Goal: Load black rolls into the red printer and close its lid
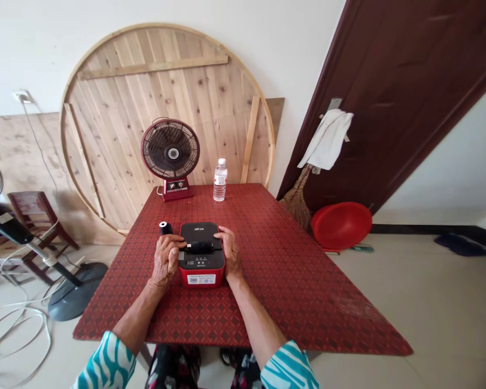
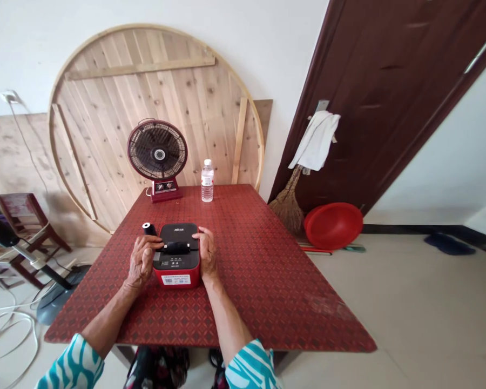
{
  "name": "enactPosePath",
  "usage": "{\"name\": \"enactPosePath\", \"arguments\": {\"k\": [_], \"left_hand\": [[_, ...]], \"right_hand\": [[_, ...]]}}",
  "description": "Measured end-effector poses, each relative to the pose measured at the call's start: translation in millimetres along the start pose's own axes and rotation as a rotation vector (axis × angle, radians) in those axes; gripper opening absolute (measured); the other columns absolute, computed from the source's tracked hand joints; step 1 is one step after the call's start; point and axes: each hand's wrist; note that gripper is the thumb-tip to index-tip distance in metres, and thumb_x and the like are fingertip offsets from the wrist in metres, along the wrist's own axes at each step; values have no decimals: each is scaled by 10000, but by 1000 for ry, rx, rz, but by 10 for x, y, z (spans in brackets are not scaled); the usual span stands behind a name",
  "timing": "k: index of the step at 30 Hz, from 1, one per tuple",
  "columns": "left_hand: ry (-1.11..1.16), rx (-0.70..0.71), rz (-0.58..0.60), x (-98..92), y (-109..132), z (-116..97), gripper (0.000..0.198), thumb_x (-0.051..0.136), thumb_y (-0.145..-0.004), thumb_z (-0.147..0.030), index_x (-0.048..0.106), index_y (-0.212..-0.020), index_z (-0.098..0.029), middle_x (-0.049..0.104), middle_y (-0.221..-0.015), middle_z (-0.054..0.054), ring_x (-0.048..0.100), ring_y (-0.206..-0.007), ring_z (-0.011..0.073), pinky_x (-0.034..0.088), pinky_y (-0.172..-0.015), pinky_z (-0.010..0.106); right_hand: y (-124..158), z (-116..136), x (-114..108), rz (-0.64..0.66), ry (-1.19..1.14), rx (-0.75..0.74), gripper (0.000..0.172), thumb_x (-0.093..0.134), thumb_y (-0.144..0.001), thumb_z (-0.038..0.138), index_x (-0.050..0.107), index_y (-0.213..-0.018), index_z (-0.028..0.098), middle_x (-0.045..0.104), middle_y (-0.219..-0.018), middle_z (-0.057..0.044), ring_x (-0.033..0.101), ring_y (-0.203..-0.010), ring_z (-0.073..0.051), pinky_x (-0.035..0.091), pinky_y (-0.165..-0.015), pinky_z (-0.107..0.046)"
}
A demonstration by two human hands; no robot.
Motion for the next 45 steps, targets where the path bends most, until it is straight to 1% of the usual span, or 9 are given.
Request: {"name": "enactPosePath", "arguments": {"k": [5, 9, 12, 14, 17, 21, 24, 32, 45], "left_hand": [[25, -54, 28, -17, 49, -23, 524, 245, -997, -424, 703, -932, -178, 674, -984, 97, 573, -995, 221, 414, -925, 425], [197, -246, -34, -29, 68, -77, 483, 335, -957, -506, 685, -1008, -177, 640, -1063, 111, 580, -972, 220, 457, -863, 389], [439, -528, -100, -43, 19, -91, 414, 464, -908, -502, 605, -1106, -167, 597, -741, 18, 524, -612, 129, 430, -593, 265], [591, -689, -32, -62, -26, -70, 452, 536, -868, -482, 547, -1171, -147, 464, -541, -71, 372, -441, 83, 321, -478, 221], [745, -814, 148, -103, -67, -2, 663, 602, -797, -474, 439, -1326, -109, 389, -458, -117, 294, -381, 65, 225, -434, 209], [860, -883, 363, -156, -64, 92, 908, 682, -712, -397, 264, -1469, -119, 402, -478, -126, 288, -381, 51, 186, -421, 203], [894, -918, 407, -179, -60, 112, 936, 695, -701, -374, 244, -1485, -136, 411, -494, -117, 278, -380, 45, 177, -409, 201], [978, -942, 402, -144, -56, 93, 888, 676, -710, -315, 265, -1484, -174, 510, -577, -74, 310, -363, 35, 178, -392, 198], [1071, -1016, 343, -57, 12, 151, 931, 706, -643, -297, 300, -1472, -181, 471, -568, -91, 277, -361, 17, 159, -369, 188]], "right_hand": [[4, 8, 14, -1, -44, 53, 414, 342, -920, 481, 663, -821, 239, 591, -1187, -57, 527, -1171, -197, 370, -1063, -395], [29, -40, 31, -38, -123, 109, 422, 375, -902, 541, 666, -972, 243, 614, -1194, -62, 538, -1167, -201, 366, -1071, -404], [38, -100, 53, -71, -239, 235, 506, 422, -872, 588, 576, -1204, 239, 623, -1230, -82, 568, -1144, -211, 409, -1029, -411], [32, -135, 67, -64, -303, 317, 565, 434, -853, 614, 539, -1255, 231, 625, -1242, -98, 588, -1128, -224, 437, -998, -419], [15, -167, 78, -42, -305, 358, 583, 442, -839, 629, 560, -1234, 217, 629, -1256, -102, 580, -1156, -237, 425, -1019, -428], [-4, -183, 87, 3, -253, 305, 550, 452, -840, 617, 603, -1187, 219, 631, -1275, -82, 541, -1213, -242, 374, -1073, -429], [-14, -182, 92, 43, -275, 294, 547, 433, -853, 614, 602, -1197, 224, 629, -1281, -74, 544, -1212, -241, 372, -1079, -431], [2, -89, 73, 52, -237, 289, 560, 418, -855, 610, 592, -1220, 221, 599, -1325, -72, 505, -1250, -258, 379, -1070, -460], [45, -8, 80, 32, -250, 300, 486, 399, -870, 564, 614, -1167, 245, 654, -1222, -48, 540, -1184, -257, 397, -1056, -460]]}}
Point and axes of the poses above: each hand's wrist, its own y-axis away from the middle knuckle, its own x-axis out of the palm, z = x × y
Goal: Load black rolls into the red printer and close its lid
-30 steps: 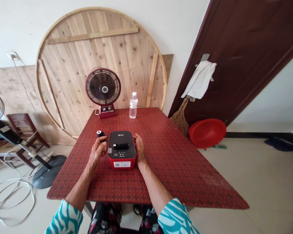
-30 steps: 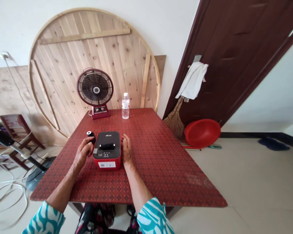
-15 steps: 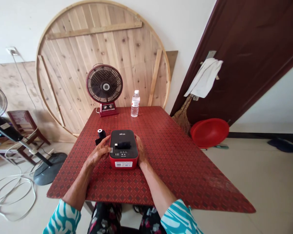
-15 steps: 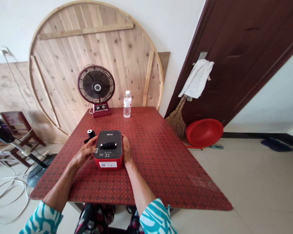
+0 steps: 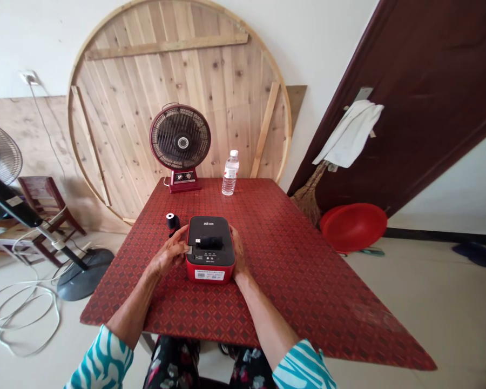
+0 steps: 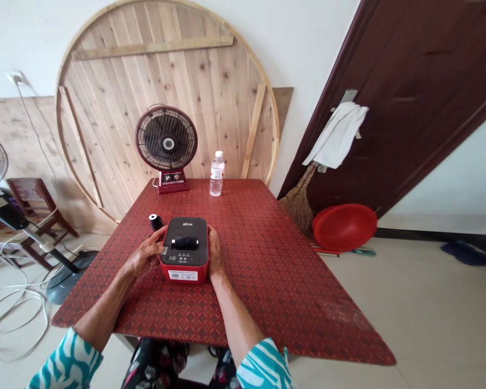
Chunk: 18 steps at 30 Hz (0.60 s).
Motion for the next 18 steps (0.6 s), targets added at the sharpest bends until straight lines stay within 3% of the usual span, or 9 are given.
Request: {"name": "enactPosePath", "arguments": {"k": [6, 10, 18], "left_hand": [[-1, 13, -5, 21, -13, 22, 914, 678, -645, -292, 303, -1469, -166, 472, -544, -98, 280, -349, 24, 169, -374, 193], [-16, 24, -16, 58, 9, -7, 858, 654, -647, -250, 350, -1444, -152, 444, -526, -101, 304, -366, 34, 199, -378, 193], [-16, 43, -55, 73, -11, 17, 928, 671, -614, -299, 326, -1457, -118, 433, -472, -110, 261, -340, 35, 169, -371, 202]], "right_hand": [[23, -3, 11, -38, 6, -16, 488, 394, -867, 569, 620, -1147, 239, 664, -1194, -54, 551, -1158, -262, 413, -1033, -446], [25, 3, 26, 23, -40, -73, 508, 416, -861, 572, 604, -1187, 230, 661, -1208, -59, 565, -1143, -250, 432, -1006, -417], [8, 0, 7, 15, -25, -68, 565, 456, -844, 602, 580, -1225, 203, 644, -1254, -82, 552, -1167, -254, 430, -1006, -401]]}}
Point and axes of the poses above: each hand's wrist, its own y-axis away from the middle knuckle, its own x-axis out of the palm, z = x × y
